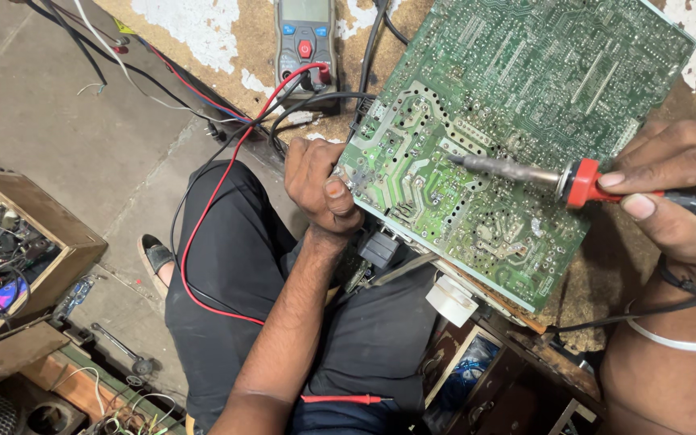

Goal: The person uses a soldering iron to apply heat to multiple points on a green circuit board held in the left hand. The person repeatedly touches the iron to different solder joints and traces across the board surface.

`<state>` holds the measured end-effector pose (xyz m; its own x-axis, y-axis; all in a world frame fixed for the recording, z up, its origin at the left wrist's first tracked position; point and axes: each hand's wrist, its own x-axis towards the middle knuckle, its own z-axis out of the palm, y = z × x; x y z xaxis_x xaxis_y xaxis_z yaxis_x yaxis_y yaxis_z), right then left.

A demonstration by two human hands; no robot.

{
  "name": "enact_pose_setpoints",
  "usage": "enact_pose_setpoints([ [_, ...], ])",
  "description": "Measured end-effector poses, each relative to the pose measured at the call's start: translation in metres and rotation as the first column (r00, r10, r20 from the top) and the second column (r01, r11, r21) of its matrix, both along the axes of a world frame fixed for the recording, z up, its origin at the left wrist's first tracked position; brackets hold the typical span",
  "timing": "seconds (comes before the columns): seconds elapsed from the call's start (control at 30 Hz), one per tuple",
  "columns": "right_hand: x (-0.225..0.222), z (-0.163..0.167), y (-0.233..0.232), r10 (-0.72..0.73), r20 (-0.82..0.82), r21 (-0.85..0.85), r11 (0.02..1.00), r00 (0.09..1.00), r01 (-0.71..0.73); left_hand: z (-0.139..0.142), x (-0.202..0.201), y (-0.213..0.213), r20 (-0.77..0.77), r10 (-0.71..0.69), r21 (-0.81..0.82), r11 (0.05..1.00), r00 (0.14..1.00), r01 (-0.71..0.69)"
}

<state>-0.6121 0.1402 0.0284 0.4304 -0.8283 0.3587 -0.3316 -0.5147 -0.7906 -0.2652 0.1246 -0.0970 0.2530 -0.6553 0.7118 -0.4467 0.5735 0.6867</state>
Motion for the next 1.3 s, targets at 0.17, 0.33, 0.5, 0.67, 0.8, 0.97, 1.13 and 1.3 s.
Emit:
enact_pose_setpoints([
  [0.17, -0.002, -0.005, 0.000, -0.014, 0.022, 0.009, 1.000, 1.000, 0.014, 0.000, 0.000, 0.000, -0.001, 0.001, 0.003, 1.000, 1.000, -0.001],
  [0.33, -0.002, -0.004, -0.001, 0.013, 0.015, 0.013, 1.000, 1.000, -0.013, 0.000, 0.000, 0.000, -0.007, 0.006, 0.011, 1.000, 1.000, -0.006],
  [0.5, 0.004, 0.007, -0.006, 0.082, -0.029, 0.014, 0.997, 0.996, -0.082, 0.000, 0.000, 0.001, -0.005, 0.003, 0.015, 1.000, 1.000, -0.003],
  [0.67, 0.007, 0.014, -0.007, 0.123, -0.097, -0.028, 0.992, 0.988, -0.126, 0.000, 0.000, 0.000, 0.004, 0.017, 0.019, 1.000, 1.000, -0.018],
  [0.8, 0.002, 0.011, 0.001, -0.004, -0.140, 0.016, 1.000, 0.990, 0.006, -0.001, 0.000, 0.000, 0.004, 0.018, 0.021, 1.000, 1.000, -0.018],
  [0.97, -0.004, 0.013, 0.001, -0.015, -0.192, 0.057, 0.998, 0.981, 0.027, -0.003, 0.000, 0.000, 0.005, 0.021, 0.017, 1.000, 1.000, -0.021],
  [1.13, 0.002, 0.017, -0.022, 0.275, -0.190, -0.056, 0.955, 0.942, -0.290, -0.003, 0.001, -0.001, -0.003, 0.026, 0.022, 0.999, 1.000, -0.026],
  [1.3, 0.009, 0.024, -0.027, 0.339, -0.260, -0.121, 0.918, 0.904, -0.378, -0.004, 0.001, -0.002, -0.002, 0.031, 0.019, 0.999, 1.000, -0.031],
])
